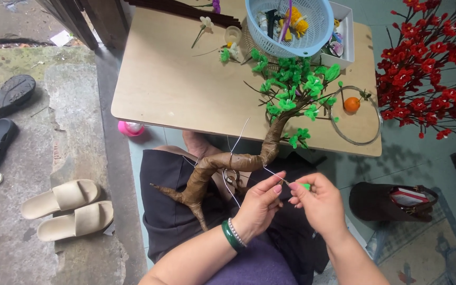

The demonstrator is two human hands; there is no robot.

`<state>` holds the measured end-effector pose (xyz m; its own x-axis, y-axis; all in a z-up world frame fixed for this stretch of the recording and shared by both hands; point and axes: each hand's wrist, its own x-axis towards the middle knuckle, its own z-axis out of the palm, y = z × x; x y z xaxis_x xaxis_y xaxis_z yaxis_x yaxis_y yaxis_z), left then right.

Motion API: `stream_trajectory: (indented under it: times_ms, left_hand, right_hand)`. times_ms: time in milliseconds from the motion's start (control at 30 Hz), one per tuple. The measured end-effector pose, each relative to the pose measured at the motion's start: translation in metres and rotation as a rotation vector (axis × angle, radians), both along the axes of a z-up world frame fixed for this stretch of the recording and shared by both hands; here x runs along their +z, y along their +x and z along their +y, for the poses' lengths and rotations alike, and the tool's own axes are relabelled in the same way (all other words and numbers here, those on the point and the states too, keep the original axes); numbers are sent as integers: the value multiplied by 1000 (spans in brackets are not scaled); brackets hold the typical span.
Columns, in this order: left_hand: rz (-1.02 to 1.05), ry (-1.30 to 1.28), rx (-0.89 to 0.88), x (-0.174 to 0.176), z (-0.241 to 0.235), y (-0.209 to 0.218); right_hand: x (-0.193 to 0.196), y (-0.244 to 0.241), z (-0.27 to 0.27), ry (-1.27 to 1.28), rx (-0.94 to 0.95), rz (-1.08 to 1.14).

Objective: Assembling an artificial tree by attaching green plastic foliage clusters to a brown trunk structure.

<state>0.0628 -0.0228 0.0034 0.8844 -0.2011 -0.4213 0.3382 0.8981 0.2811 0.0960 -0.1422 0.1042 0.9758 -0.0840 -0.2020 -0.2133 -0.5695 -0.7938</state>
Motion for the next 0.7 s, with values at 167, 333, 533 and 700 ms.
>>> stream_trajectory:
  times_ms: [167, 333, 533, 700]
  left_hand:
    - [-162, -137, -27, -14, -12, 8]
    - [-118, -172, 94, -37, -39, 11]
    - [-158, -143, -53, -24, -20, 11]
    - [-177, -150, -28, -30, -25, 11]
  right_hand:
    - [-6, 12, -8, 417, -56, 240]
    - [-20, 4, -18, 223, 32, 65]
    - [-11, -4, -35, -709, 735, -938]
    - [-13, -1, -34, -728, 717, -971]
